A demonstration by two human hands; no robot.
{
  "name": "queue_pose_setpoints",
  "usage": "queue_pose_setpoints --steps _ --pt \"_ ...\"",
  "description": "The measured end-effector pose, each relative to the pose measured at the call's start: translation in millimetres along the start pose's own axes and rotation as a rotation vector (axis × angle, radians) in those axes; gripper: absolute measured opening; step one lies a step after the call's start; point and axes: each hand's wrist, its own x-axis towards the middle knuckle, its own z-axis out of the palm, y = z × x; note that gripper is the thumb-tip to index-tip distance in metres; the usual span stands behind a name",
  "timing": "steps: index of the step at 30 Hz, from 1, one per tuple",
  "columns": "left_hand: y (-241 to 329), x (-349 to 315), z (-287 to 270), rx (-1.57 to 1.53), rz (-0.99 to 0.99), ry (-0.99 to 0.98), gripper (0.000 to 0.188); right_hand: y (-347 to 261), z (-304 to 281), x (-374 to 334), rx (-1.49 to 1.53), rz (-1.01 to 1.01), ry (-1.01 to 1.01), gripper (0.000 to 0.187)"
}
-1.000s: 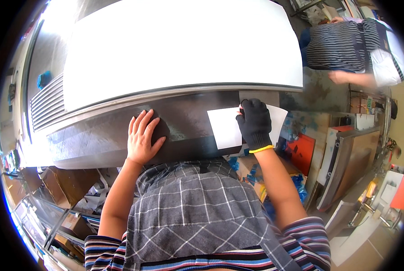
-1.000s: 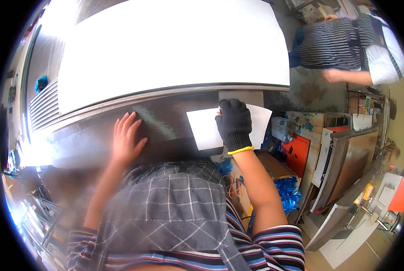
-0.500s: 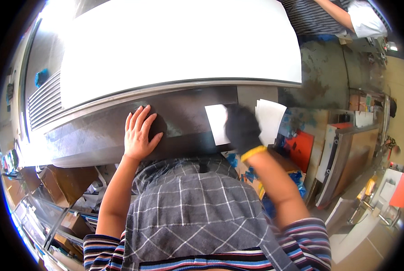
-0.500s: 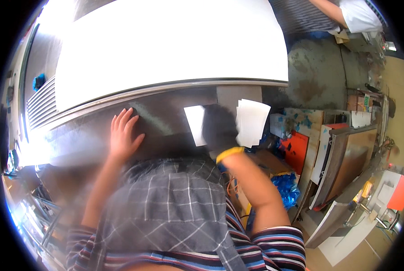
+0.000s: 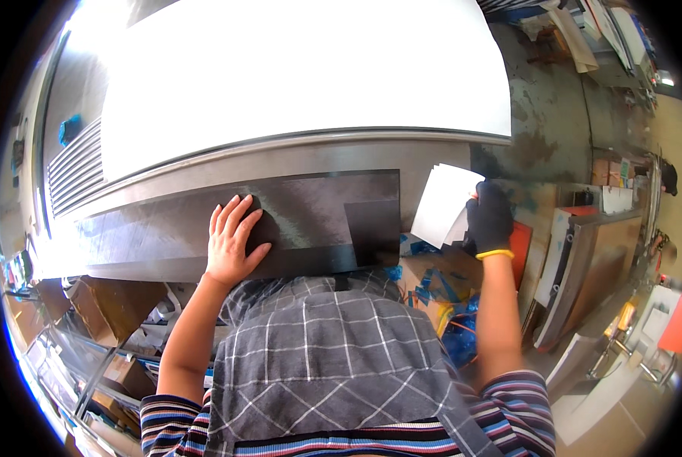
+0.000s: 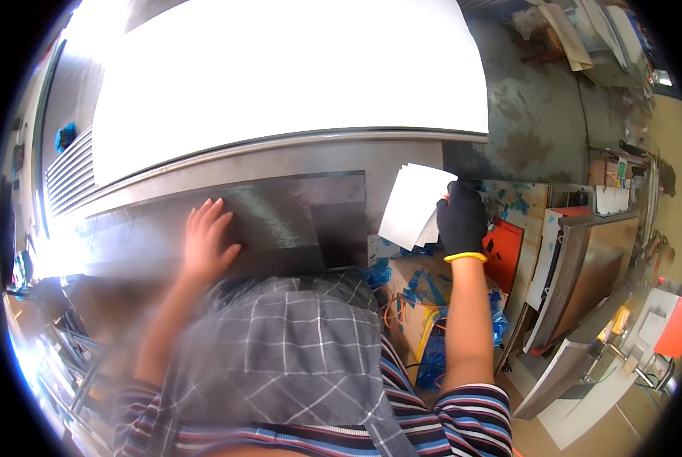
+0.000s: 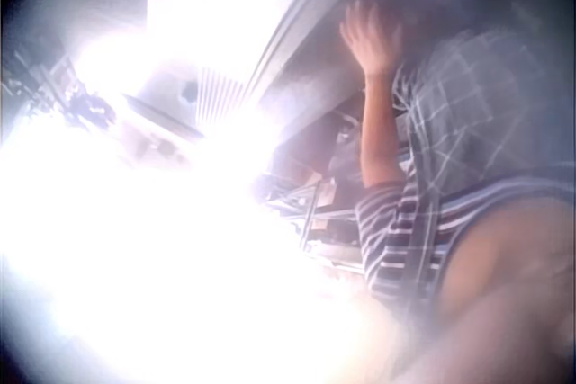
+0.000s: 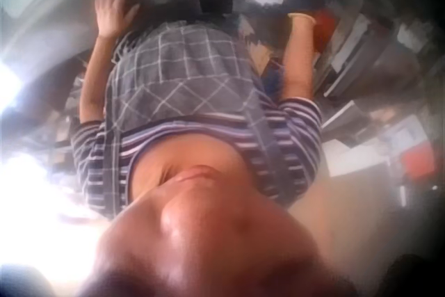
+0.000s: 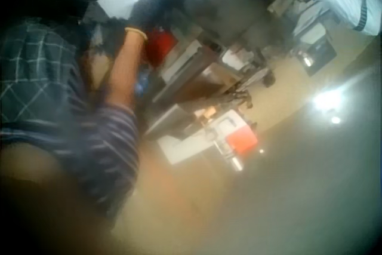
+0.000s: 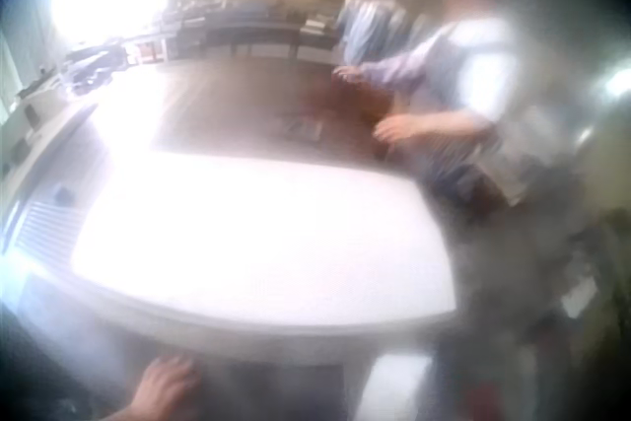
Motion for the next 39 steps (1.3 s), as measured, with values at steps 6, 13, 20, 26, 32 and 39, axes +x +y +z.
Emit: queue_pose_setpoints --steps 6,13,20,26,32,39 --pt "-22 -3 -3 -0.383 -0.072 0.058 0.047 -65 -8 -24 0.024 0.241 0.424 0.043" --pt "-13 -7 -2 -0.042 -0.018 0.052 0.054 -116 5 -19 1.434 0.712 -0.374 0.028" --pt "-12 -7 -1 -0.131 -0.031 0.098 0.051 -109 32 -20 1.089 0.404 -0.194 0.019" --pt "-13 -9 -22 -0.258 -0.112 0.156 0.052 -126 24 -33 1.205 0.164 0.006 0.015" --pt "-136 -50 -105 0.133 -0.63 0.54 0.055 -133 -27 -58 1.198 0.038 0.211 0.019" --pt "-264 -139 -216 0.312 -0.858 0.15 0.036 -129 -76 -36 1.6 -0.286 0.284 0.027"
